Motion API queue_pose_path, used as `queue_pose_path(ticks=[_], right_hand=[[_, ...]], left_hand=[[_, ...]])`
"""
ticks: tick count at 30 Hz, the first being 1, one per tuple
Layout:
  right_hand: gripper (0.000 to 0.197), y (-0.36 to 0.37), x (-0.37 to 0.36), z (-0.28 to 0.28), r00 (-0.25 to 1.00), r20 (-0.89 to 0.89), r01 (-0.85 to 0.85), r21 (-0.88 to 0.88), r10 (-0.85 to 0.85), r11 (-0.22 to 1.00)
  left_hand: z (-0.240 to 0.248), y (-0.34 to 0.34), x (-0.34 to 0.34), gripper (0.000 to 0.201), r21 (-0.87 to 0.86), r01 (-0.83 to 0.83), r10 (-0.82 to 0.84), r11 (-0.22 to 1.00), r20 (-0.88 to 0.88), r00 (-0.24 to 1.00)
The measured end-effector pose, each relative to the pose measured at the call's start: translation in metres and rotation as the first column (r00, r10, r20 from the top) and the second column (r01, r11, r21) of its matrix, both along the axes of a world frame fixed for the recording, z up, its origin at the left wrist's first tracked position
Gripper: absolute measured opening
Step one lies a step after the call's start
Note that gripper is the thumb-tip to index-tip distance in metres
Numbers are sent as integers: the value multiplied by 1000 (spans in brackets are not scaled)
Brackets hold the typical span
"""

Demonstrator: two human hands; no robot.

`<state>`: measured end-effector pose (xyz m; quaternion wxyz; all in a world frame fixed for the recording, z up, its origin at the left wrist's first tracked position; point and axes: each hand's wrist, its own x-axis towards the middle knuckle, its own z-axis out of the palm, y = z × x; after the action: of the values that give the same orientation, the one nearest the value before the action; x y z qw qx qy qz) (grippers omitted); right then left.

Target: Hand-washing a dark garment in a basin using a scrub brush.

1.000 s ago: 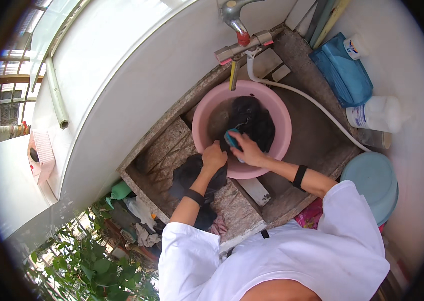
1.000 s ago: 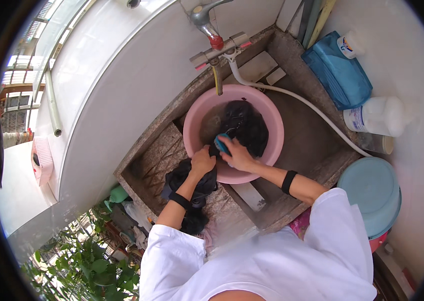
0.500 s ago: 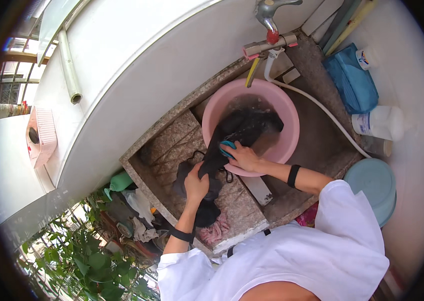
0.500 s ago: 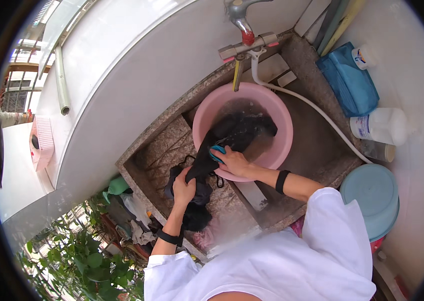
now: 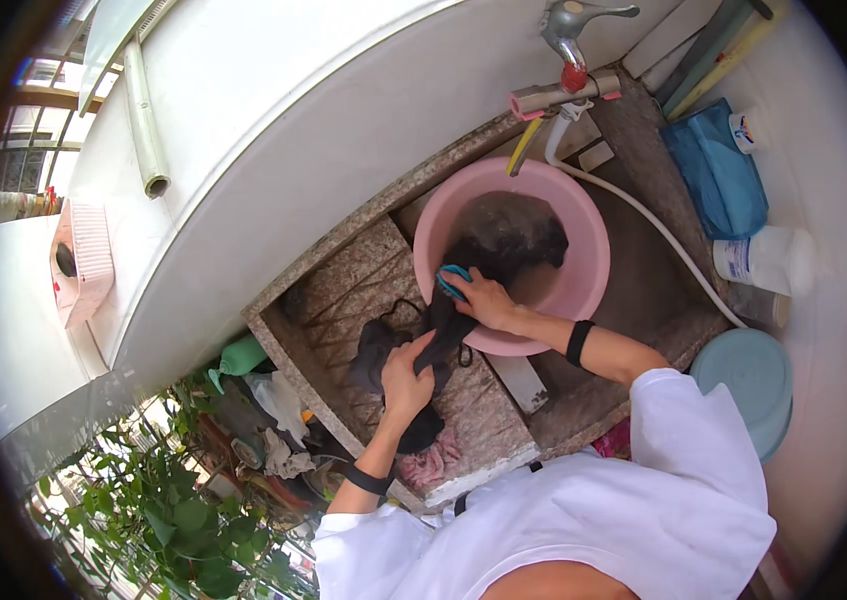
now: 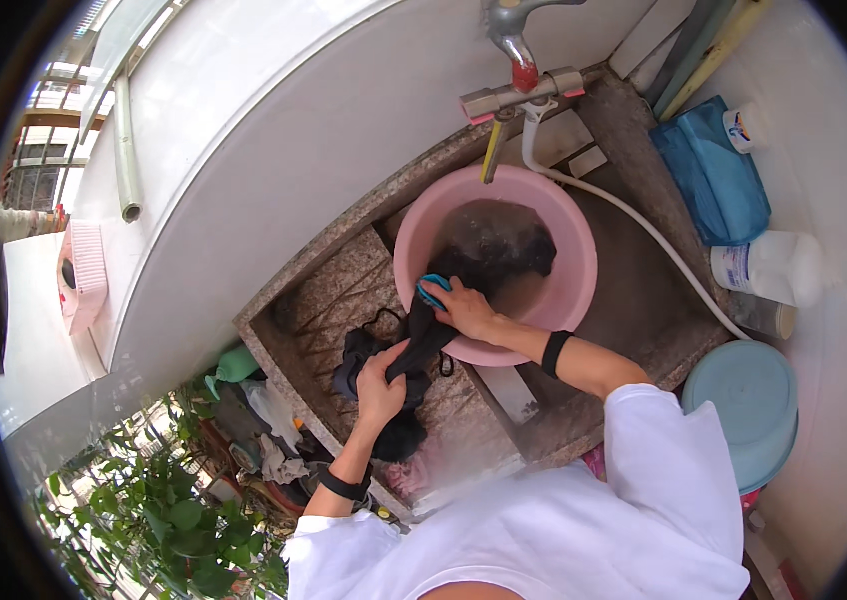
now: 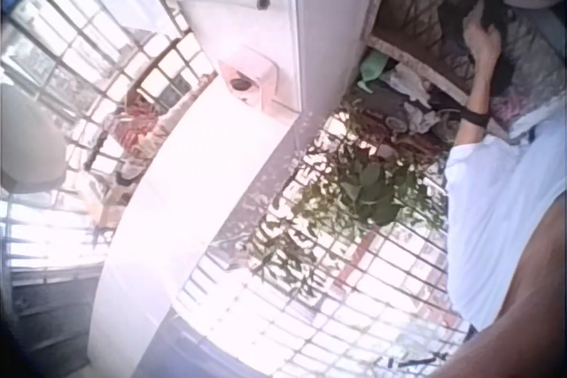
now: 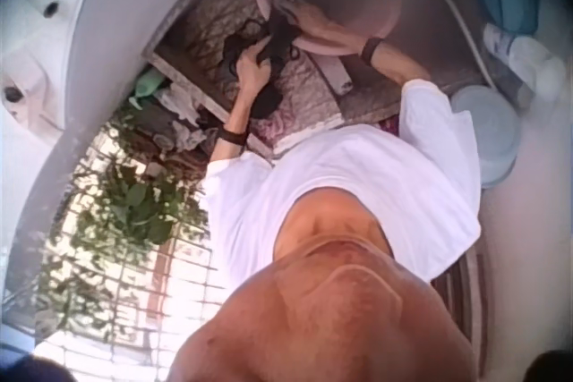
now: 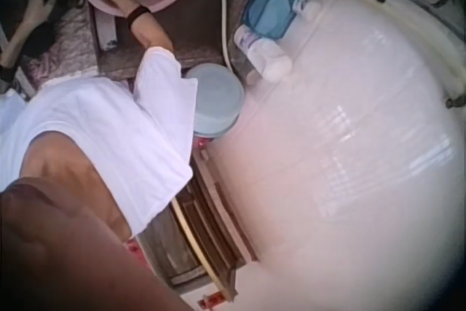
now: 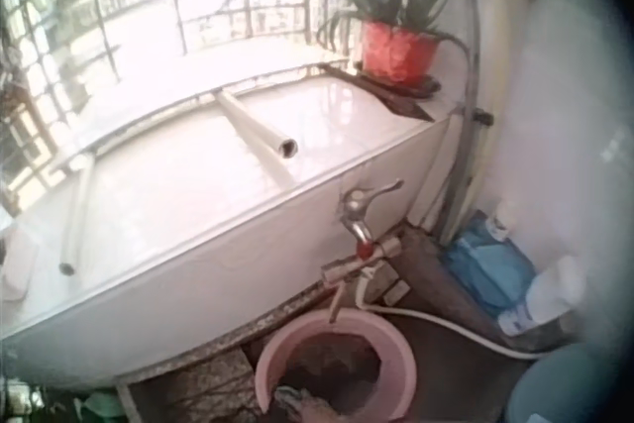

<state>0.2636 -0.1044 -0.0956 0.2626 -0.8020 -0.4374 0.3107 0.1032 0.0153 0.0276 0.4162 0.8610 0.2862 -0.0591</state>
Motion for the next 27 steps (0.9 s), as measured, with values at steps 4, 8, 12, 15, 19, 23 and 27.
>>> queue_pose_path(ticks=[4,8,12,15,19,23,27], right_hand=[[48,-38,77,-62,910,402,-135,58,101,989],[48,-55,98,-36,940,336,176,-306,-67,935],[47,-35,54,-8,923,37,385,-52,-384,921],[47,-17,20,-3,998,-17,59,59,-58,997],[44,-21,81,-44,937,314,-79,-234,153,969],[44,-61,139,-46,937,350,102,-283,4,954],[47,-57,134,-36,922,372,239,-317,-112,918]], left_hand=[[13,4,-4,49,-152,-156,165,976,45,985],[1,9,-34,50,-205,-236,240,950,-5,971],[11,3,-9,50,15,17,-17,1000,-23,1000],[25,3,1,50,29,75,-74,997,-42,996],[31,2,-25,49,-3,23,-23,1000,-38,999],[53,10,-53,52,7,51,-48,999,-208,977],[27,5,-15,69,438,472,-328,765,-366,871]])
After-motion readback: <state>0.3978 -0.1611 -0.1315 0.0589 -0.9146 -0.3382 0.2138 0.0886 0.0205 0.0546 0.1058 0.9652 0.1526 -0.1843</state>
